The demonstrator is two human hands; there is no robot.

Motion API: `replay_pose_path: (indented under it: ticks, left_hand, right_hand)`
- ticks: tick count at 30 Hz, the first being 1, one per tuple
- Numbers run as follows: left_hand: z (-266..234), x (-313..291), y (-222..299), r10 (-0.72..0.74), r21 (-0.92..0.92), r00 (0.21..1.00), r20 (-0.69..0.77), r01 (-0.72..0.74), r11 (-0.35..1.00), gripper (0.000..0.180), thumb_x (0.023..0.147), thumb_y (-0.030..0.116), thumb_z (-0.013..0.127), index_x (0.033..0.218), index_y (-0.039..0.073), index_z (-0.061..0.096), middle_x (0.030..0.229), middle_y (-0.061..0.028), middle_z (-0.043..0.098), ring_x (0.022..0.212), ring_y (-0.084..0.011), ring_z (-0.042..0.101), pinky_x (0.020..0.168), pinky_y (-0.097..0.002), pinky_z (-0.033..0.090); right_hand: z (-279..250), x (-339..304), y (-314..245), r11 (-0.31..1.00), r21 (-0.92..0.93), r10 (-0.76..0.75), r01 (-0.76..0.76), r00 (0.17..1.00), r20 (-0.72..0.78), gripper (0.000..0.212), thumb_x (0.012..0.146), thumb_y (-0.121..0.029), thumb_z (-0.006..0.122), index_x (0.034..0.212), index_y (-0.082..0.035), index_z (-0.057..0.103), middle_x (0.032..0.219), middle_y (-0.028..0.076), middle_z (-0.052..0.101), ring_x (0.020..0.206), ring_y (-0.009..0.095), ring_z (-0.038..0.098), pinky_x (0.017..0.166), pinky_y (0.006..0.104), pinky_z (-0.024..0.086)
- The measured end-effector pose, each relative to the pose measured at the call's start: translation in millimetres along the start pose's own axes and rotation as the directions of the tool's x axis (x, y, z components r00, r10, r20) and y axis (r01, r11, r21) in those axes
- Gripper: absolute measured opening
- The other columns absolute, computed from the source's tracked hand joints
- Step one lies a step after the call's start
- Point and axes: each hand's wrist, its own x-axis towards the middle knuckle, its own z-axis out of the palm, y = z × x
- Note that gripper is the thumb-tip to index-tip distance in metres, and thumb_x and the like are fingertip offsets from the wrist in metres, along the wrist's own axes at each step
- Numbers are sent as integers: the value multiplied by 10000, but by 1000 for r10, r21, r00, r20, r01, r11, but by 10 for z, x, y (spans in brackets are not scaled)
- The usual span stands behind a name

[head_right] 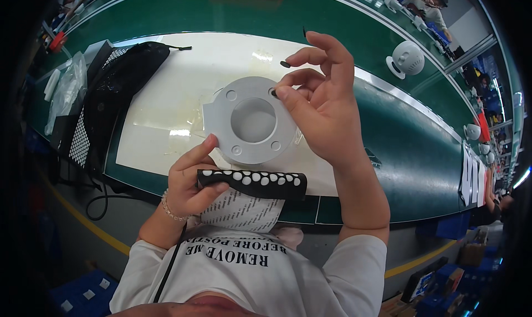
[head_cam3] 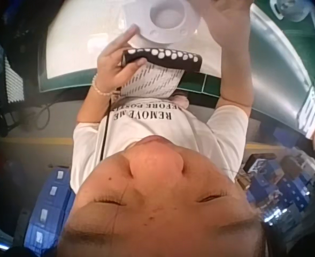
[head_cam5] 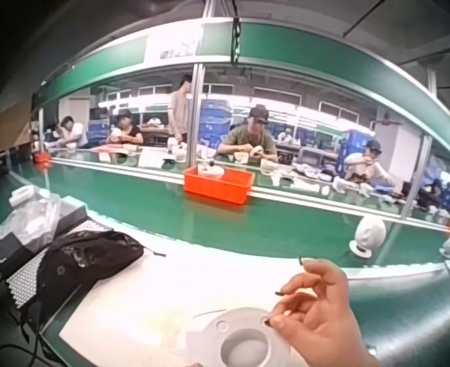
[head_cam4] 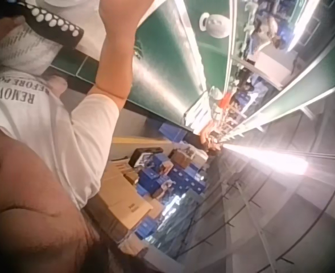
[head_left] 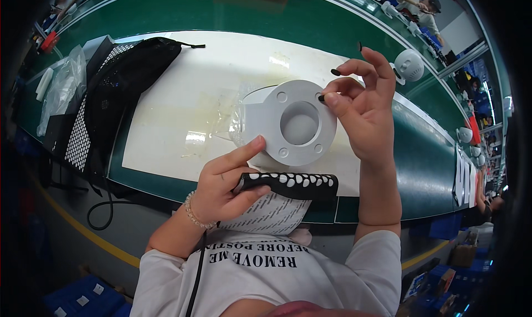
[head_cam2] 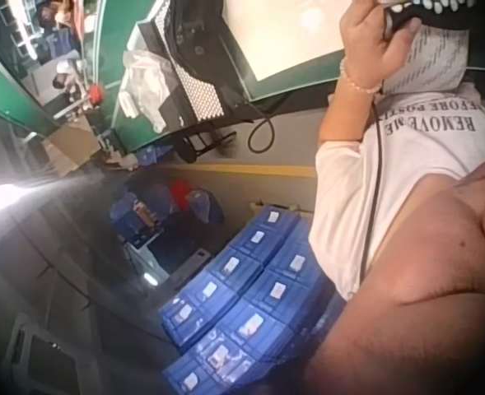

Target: Assembling and inspecting electronic camera components on a production line.

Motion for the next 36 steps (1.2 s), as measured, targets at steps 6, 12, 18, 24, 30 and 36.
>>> replay_pose_path:
  ticks: [6, 12, 18, 24, 30, 36]
  left_hand:
    - [10, -17, -3, 11, -4, 1000, 0, -11, 1000, 218, 628, 7, 687, 804, -39, 567, 1227, -229, 469, 979, -283, 587, 759, -278, 470]
    - [6, -24, -8, 15, 15, 1000, 1, -15, 1000, 221, 624, 6, 688, 808, -31, 570, 1228, -224, 470, 967, -282, 591, 754, -279, 473]
    - [8, -35, 11, -10, 28, 1000, 5, 10, 1000, 223, 623, 13, 692, 804, -29, 568, 1226, -212, 478, 953, -274, 596, 740, -271, 472]
    - [18, -14, -3, 38, 55, 999, -9, -37, 998, 226, 616, 23, 698, 795, -31, 572, 1225, -205, 482, 853, -244, 615, 682, -262, 473]
    - [26, -10, -4, 44, 51, 999, -19, -43, 998, 221, 614, 28, 698, 791, -31, 580, 1222, -204, 484, 814, -242, 619, 660, -257, 472]
    - [28, -9, -25, 61, 64, 998, -15, -60, 996, 223, 618, 37, 695, 804, -24, 588, 1222, -202, 484, 806, -253, 620, 662, -261, 474]
  right_hand:
    - [-9, -34, 9, 862, -432, -224, 267, 963, 149, 598, 761, 110, 537, 1255, -85, 263, 1044, 116, 456, 803, 155, 563, 641, 216, 479]
    - [9, -47, 40, 835, -405, -320, 373, 927, 194, 596, 742, 140, 542, 1227, -83, 275, 1052, 126, 461, 795, 149, 563, 632, 215, 470]
    - [32, -43, 57, 929, -289, -219, 234, 972, 81, 605, 766, 109, 525, 1265, -95, 249, 1075, 125, 452, 803, 136, 532, 716, 234, 453]
    - [-13, -46, 46, 860, -419, -247, 292, 956, 160, 595, 775, 75, 529, 1272, -100, 253, 1129, 125, 455, 806, 121, 535, 708, 242, 396]
    - [2, -69, 95, 842, -430, -286, 326, 945, 157, 572, 771, 71, 535, 1251, -83, 266, 1152, 131, 457, 845, 129, 548, 700, 244, 379]
    - [-19, -199, 115, 666, -564, -426, 488, 870, 250, 491, 799, -61, 589, 1200, -60, 306, 1068, 141, 537, 901, 197, 562, 702, 265, 406]
